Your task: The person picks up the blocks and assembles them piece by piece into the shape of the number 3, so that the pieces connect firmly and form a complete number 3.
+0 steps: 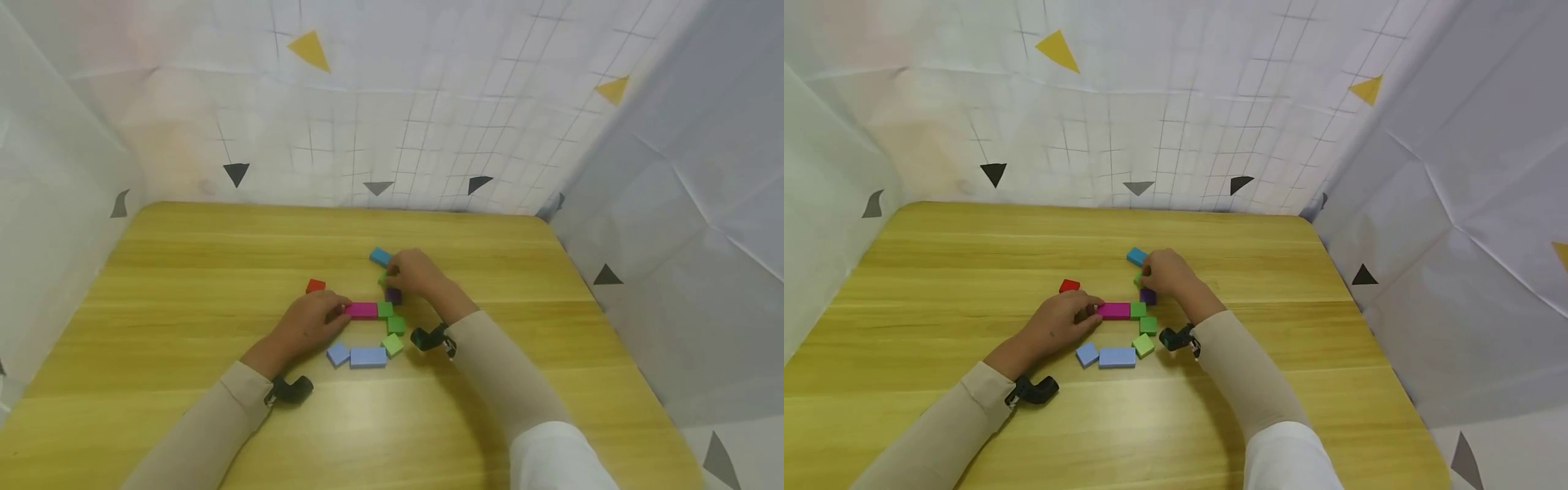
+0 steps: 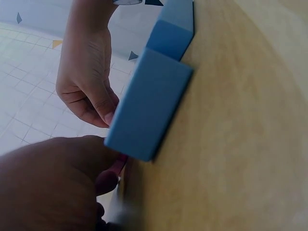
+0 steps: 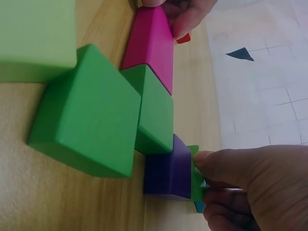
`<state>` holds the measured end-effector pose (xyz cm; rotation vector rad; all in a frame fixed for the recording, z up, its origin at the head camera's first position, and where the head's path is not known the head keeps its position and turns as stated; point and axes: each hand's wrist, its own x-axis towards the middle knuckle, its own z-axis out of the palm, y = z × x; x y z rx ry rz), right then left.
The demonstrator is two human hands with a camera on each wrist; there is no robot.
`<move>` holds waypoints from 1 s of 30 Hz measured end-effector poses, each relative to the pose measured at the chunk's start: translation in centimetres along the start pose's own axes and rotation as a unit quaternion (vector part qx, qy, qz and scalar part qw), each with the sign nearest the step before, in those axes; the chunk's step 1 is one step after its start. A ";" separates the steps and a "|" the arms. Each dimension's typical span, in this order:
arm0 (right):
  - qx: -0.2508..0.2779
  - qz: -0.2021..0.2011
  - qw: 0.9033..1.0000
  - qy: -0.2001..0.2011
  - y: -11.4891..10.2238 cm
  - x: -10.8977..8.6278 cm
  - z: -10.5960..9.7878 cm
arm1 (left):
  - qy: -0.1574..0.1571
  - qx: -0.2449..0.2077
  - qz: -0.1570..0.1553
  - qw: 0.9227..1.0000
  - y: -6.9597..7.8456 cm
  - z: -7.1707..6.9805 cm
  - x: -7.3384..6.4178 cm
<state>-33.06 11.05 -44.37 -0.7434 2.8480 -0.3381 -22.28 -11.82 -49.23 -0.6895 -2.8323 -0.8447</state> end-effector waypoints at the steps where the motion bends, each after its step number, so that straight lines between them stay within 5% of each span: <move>1: 0.001 0.000 1.000 -0.001 0.0 0.0 0.0 | -0.001 -0.001 -0.001 1.000 0.0 0.0 0.0; 30: 0.036 0.010 0.999 -0.025 -0.3 -0.6 -0.6 | 0.006 -0.006 -0.009 1.000 0.1 0.0 -0.1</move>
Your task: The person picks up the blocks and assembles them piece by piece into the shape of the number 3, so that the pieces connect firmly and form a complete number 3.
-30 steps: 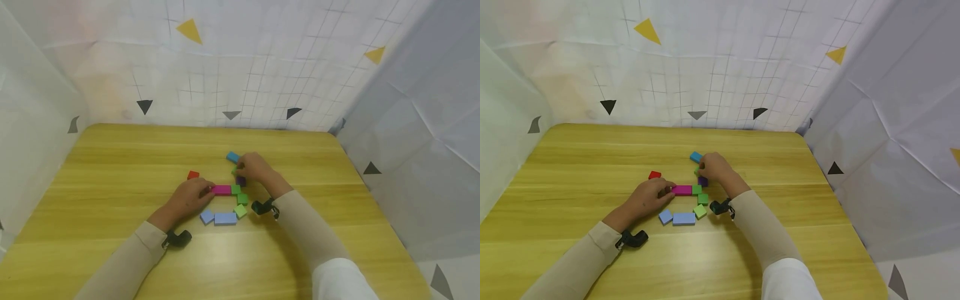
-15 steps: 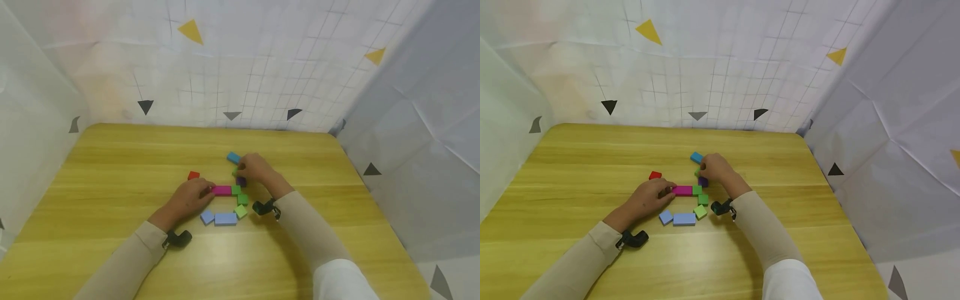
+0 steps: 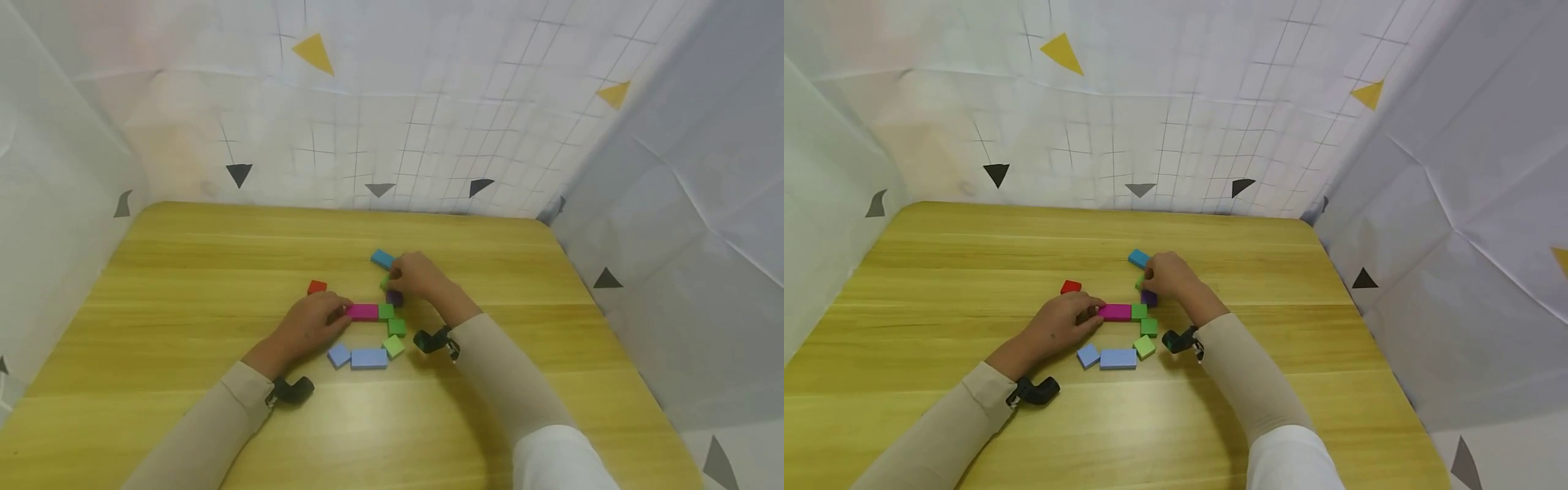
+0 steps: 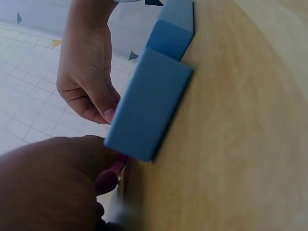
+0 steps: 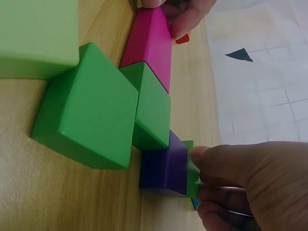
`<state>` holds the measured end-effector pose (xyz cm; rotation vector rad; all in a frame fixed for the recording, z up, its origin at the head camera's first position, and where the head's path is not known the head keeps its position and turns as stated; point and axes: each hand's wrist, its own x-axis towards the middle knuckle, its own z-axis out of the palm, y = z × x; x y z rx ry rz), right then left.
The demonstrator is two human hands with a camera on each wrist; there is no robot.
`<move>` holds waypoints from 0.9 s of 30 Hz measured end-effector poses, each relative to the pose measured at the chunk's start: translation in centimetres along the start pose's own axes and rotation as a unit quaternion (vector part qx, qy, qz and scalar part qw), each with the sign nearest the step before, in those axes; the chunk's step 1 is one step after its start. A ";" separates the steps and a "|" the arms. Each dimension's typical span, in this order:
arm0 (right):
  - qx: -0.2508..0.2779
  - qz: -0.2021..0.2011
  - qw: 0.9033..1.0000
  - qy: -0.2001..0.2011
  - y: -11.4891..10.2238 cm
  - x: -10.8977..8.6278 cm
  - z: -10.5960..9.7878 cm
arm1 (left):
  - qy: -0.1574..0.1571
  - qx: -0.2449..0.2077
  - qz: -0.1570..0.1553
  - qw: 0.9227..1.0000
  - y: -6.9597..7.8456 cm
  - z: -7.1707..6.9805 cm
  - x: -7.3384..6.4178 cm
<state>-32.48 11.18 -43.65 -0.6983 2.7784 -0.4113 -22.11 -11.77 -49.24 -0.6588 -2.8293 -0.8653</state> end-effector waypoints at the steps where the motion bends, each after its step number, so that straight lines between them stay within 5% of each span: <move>1: 0.002 0.001 1.000 0.002 0.0 0.0 0.0 | 0.000 0.000 0.001 1.000 0.0 0.0 0.0; 13: 0.011 0.036 0.994 0.103 0.6 1.0 -0.1 | -0.008 0.002 -0.007 1.000 0.0 0.0 0.1; 27: -0.015 0.029 0.997 0.067 0.2 2.5 0.1 | -0.011 0.000 -0.005 1.000 -0.3 0.1 0.0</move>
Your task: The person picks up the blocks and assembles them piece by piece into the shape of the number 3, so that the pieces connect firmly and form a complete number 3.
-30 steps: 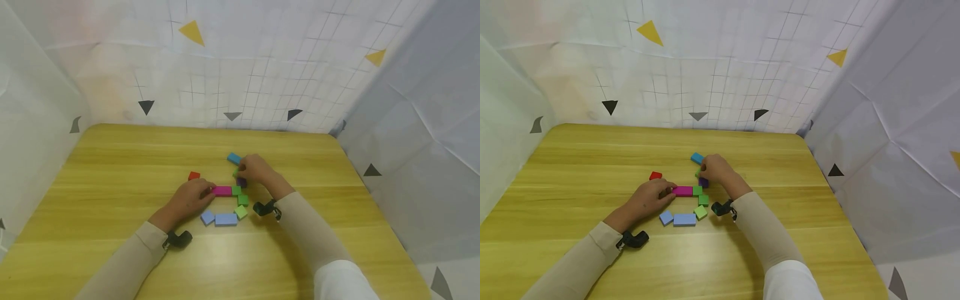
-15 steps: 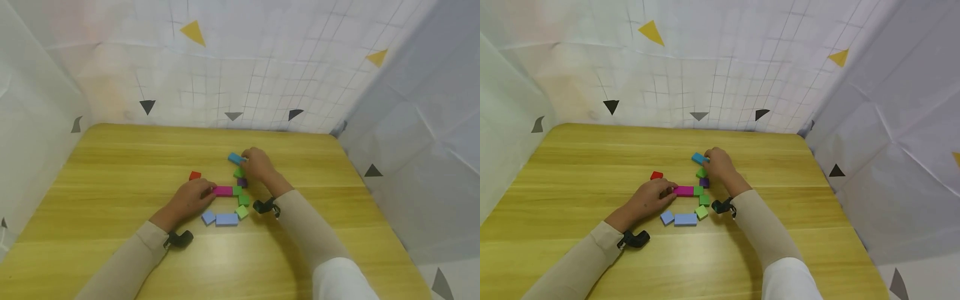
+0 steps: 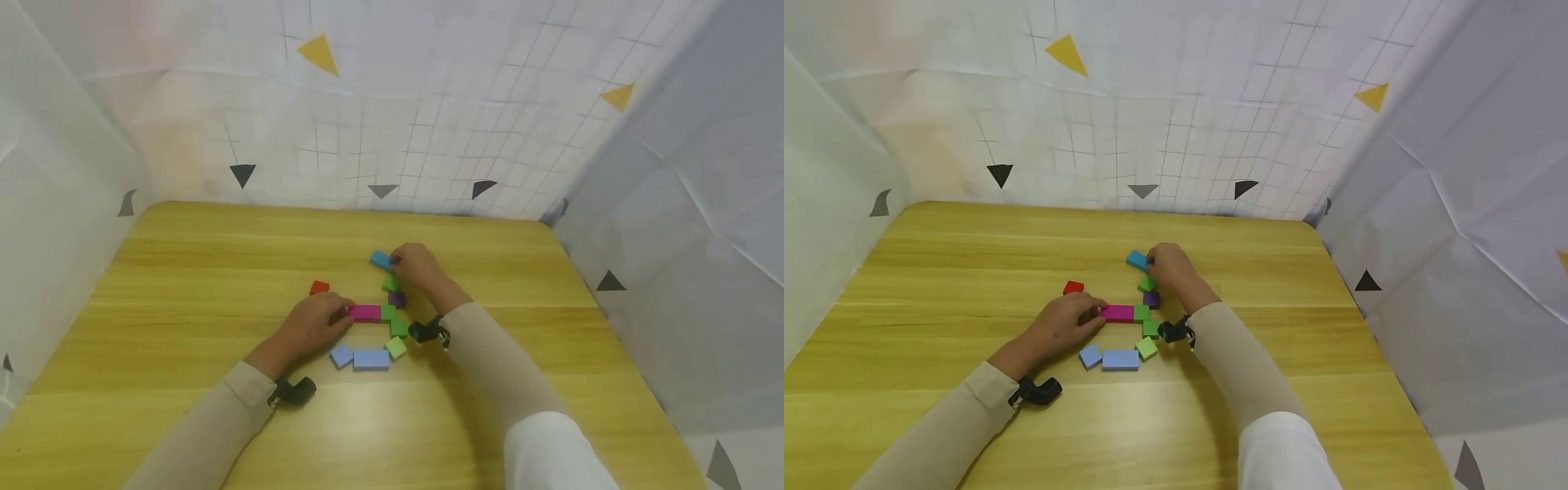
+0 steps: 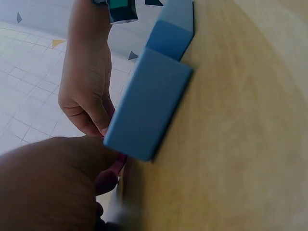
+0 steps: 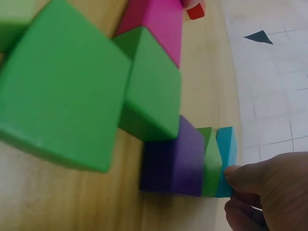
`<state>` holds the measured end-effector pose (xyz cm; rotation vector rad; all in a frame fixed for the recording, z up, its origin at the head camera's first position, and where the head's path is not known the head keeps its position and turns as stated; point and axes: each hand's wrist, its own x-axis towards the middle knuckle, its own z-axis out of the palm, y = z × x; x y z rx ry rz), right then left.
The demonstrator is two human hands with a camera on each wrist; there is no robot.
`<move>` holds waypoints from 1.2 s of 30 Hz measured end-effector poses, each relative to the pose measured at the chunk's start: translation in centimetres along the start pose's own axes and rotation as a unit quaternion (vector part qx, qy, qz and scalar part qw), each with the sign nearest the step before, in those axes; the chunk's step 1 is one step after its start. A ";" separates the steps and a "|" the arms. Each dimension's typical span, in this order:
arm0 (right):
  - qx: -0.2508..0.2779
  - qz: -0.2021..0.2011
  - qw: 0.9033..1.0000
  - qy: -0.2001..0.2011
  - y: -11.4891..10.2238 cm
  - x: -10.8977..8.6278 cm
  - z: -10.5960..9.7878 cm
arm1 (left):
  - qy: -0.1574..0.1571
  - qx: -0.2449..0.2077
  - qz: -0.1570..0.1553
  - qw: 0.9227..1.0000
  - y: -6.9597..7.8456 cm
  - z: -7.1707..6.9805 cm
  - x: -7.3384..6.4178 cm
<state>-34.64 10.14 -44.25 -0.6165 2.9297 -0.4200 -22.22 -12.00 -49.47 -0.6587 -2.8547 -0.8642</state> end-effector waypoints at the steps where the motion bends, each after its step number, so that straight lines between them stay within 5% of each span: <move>1: 0.001 -0.004 1.000 -0.003 -0.1 0.1 0.0 | 0.001 0.000 0.001 1.000 0.0 0.0 0.0; 19: 0.028 -0.030 0.998 -0.044 -0.9 1.2 -0.2 | 0.011 -0.003 0.010 1.000 0.0 -0.1 0.0; 36: -0.016 -0.072 0.996 -0.047 -1.2 1.2 0.2 | 0.011 -0.001 0.010 1.000 0.0 0.0 0.0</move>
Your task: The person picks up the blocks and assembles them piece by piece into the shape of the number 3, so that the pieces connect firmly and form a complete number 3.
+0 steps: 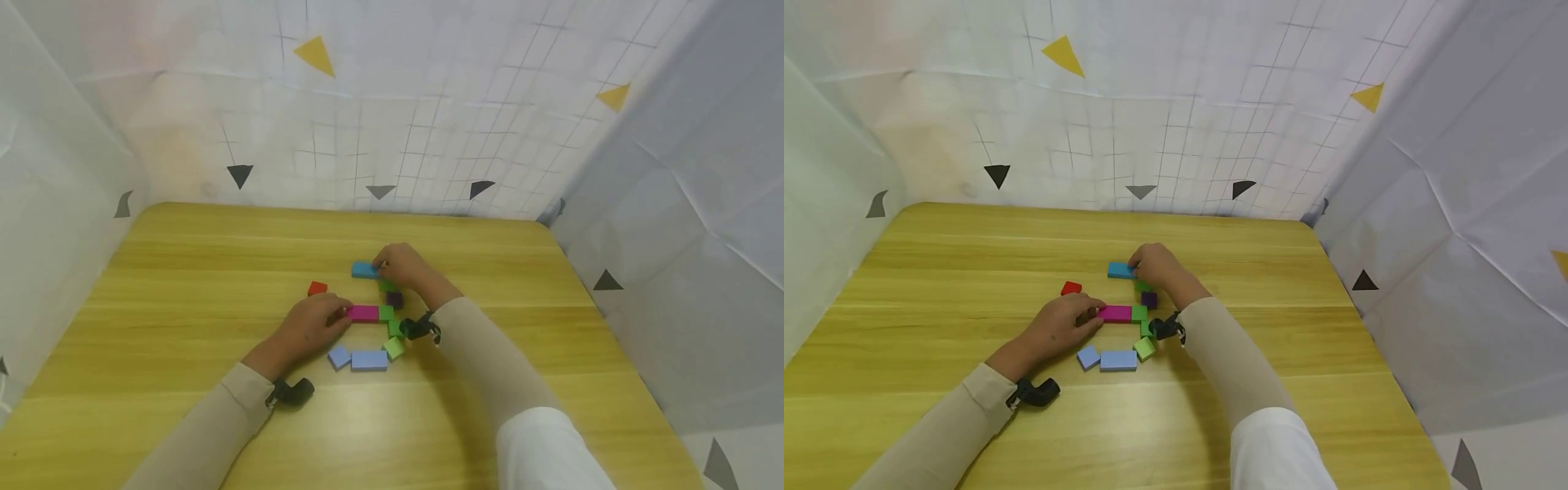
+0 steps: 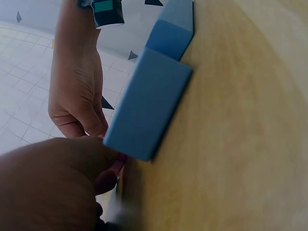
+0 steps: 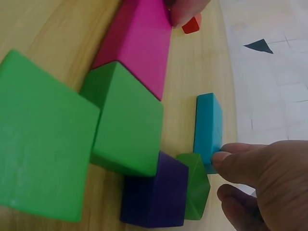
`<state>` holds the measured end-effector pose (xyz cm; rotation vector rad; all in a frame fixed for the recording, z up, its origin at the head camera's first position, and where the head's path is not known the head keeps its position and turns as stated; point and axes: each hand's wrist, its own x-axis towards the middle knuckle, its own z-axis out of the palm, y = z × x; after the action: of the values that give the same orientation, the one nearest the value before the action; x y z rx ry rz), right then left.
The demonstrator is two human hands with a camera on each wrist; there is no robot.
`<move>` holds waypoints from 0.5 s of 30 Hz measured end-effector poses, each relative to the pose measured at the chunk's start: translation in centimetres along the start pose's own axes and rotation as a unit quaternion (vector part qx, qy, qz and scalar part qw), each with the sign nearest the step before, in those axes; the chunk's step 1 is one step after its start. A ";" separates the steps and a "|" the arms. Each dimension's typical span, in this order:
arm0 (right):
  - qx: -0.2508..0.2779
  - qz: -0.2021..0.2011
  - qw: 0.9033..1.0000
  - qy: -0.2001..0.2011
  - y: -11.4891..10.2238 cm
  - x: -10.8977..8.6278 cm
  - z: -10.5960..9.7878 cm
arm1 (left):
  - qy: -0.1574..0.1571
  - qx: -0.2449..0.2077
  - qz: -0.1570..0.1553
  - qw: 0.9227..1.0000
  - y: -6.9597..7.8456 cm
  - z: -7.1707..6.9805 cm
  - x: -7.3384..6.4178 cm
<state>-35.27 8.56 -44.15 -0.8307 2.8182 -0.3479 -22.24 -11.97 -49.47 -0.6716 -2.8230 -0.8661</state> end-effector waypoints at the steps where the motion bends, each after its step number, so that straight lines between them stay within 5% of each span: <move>1: -0.002 -0.004 1.000 0.004 0.0 0.0 0.0 | 0.000 0.001 0.002 1.000 -0.1 0.0 0.1; 15: -0.015 -0.039 0.999 0.009 0.0 -0.7 0.1 | 0.010 0.007 0.018 1.000 -0.2 0.1 0.2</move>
<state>-34.63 8.96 -44.16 -0.9499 2.8192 -0.3268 -22.47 -11.99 -49.60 -0.7070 -2.7879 -0.8413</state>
